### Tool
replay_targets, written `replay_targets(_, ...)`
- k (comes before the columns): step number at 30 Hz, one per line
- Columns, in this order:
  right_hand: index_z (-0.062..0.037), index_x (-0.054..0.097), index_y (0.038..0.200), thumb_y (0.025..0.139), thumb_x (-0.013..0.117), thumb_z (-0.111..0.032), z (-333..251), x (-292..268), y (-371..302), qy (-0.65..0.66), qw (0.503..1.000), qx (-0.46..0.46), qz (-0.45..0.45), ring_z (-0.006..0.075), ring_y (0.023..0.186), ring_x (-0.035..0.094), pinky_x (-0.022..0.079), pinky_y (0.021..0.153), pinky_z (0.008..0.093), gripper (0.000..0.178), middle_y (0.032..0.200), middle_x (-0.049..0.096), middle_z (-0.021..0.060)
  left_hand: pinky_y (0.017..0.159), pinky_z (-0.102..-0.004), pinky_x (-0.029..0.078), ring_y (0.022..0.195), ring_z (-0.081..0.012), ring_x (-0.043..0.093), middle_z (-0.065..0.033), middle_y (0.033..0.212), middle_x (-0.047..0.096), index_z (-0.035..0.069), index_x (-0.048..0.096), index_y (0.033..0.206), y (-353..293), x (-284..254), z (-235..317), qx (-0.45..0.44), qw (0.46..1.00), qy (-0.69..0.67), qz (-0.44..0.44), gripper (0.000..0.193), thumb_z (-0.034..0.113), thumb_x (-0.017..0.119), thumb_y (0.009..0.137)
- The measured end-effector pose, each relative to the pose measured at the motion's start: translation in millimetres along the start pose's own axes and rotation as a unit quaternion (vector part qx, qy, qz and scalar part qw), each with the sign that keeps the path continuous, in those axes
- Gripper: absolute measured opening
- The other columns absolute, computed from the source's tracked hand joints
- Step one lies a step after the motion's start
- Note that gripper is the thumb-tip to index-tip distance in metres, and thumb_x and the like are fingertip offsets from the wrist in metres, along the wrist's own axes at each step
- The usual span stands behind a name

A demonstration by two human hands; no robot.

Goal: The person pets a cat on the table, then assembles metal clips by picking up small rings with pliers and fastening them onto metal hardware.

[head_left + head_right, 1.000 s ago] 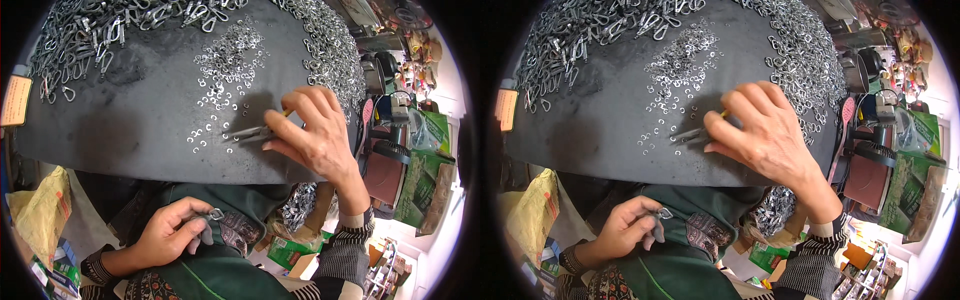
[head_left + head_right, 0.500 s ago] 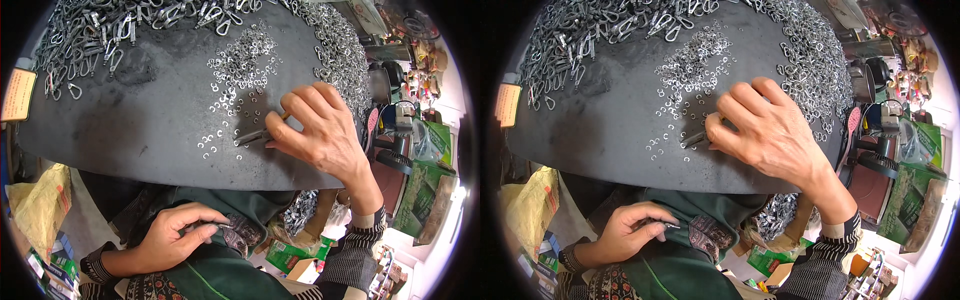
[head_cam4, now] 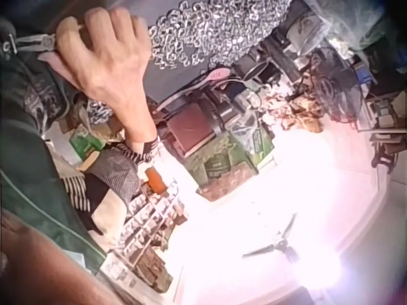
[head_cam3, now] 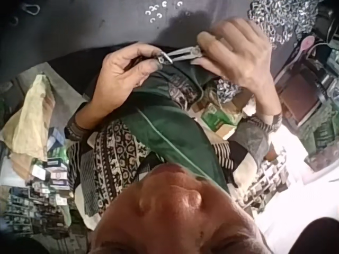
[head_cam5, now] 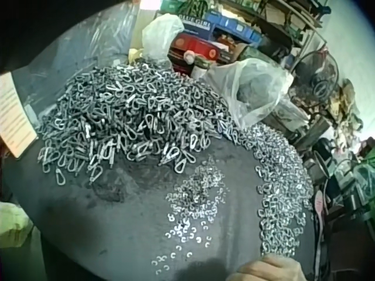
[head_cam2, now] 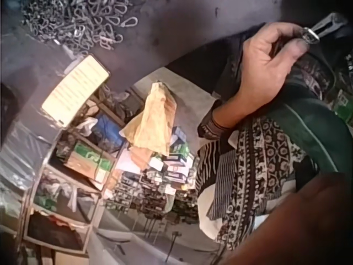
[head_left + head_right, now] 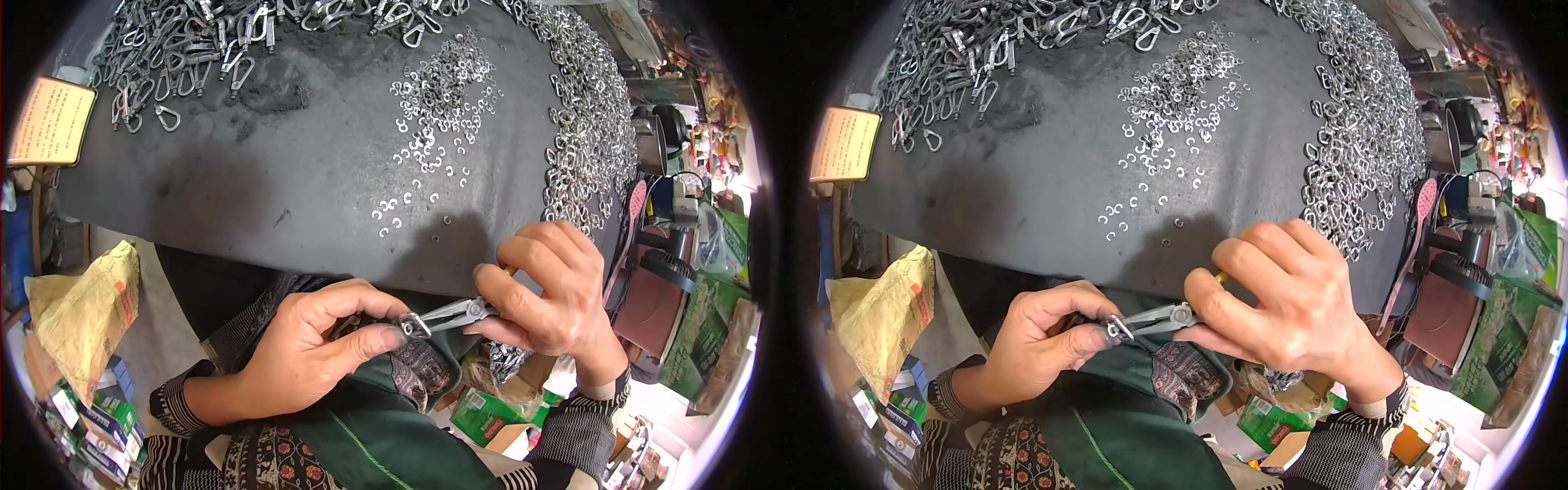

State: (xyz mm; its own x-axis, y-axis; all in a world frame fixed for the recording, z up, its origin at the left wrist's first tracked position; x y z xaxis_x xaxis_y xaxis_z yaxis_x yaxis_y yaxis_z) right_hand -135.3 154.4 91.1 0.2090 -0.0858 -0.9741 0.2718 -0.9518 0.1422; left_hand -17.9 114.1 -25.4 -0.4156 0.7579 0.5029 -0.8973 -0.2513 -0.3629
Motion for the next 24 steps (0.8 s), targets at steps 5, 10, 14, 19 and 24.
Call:
replay_targets(5,-0.0113,0.064,0.089,0.074,0.076,-0.039,2,2,-8,0.021,1.0,0.01,0.011,0.0193,0.069,0.056,0.039,0.057,0.0321,0.034,0.08,0.055,0.0025,0.062,-0.0199,0.042,0.072,-0.0024,0.051,-0.0012,0.093,0.063,-0.003,0.067,0.108,3,3,-5,-0.029,0.999,-0.025,-0.023,0.016,0.008,0.067,0.096)
replay_targets(10,-0.0109,0.064,0.089,0.076,0.073,-0.037,-11,-5,-21,-0.032,0.999,0.001,0.034,0.0175,0.068,0.054,0.037,0.056,0.0311,0.03,0.08,0.055,0.0027,0.063,-0.0193,0.04,0.074,-0.0001,0.051,0.0013,0.09,0.063,-0.001,0.068,0.104,0,13,-14,-0.063,0.997,-0.04,-0.028,0.015,0.009,0.069,0.094)
replay_targets(14,-0.0086,0.064,0.092,0.08,0.073,-0.035,-17,7,-48,0.026,0.998,0.054,0.036,0.0168,0.066,0.051,0.037,0.055,0.0311,0.03,0.078,0.052,0.0021,0.065,-0.0217,0.041,0.074,-0.005,0.053,-0.0028,0.093,0.062,-0.003,0.068,0.101,-6,10,-12,-0.027,0.999,0.026,0.012,0.012,0.004,0.068,0.09)
replay_targets(19,-0.0079,0.066,0.096,0.077,0.079,-0.031,-12,34,-79,0.089,0.976,0.201,0.005,0.0234,0.074,0.058,0.044,0.062,0.0359,0.032,0.082,0.057,0.0047,0.067,-0.0222,0.041,0.076,-0.0052,0.052,-0.0014,0.09,0.061,-0.002,0.068,0.103,-15,0,-63,-0.157,0.986,0.024,0.046,0.013,0.003,0.066,0.091)
replay_targets(24,-0.0053,0.063,0.091,0.07,0.078,-0.006,53,10,-135,-0.095,0.878,0.442,0.156,0.0299,0.072,0.06,0.048,0.063,0.0404,0.026,0.079,0.059,0.0105,0.075,-0.0261,0.05,0.094,-0.0184,0.064,-0.0147,0.111,0.061,-0.001,0.044,0.139,-11,-58,-111,-0.071,0.991,0.036,0.109,0.038,0.001,0.041,0.101)
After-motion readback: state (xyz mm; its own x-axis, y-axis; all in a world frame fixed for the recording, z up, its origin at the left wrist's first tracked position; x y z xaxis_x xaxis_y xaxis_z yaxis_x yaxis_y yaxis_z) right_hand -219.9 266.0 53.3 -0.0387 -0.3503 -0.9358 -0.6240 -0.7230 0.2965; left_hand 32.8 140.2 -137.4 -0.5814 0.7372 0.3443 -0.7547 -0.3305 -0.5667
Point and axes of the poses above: each hand's wrist, its own y-axis towards the middle knuckle, its own x-axis out of the palm, z = x × y, the point moved 10 cm from there along y, towards the middle knuckle
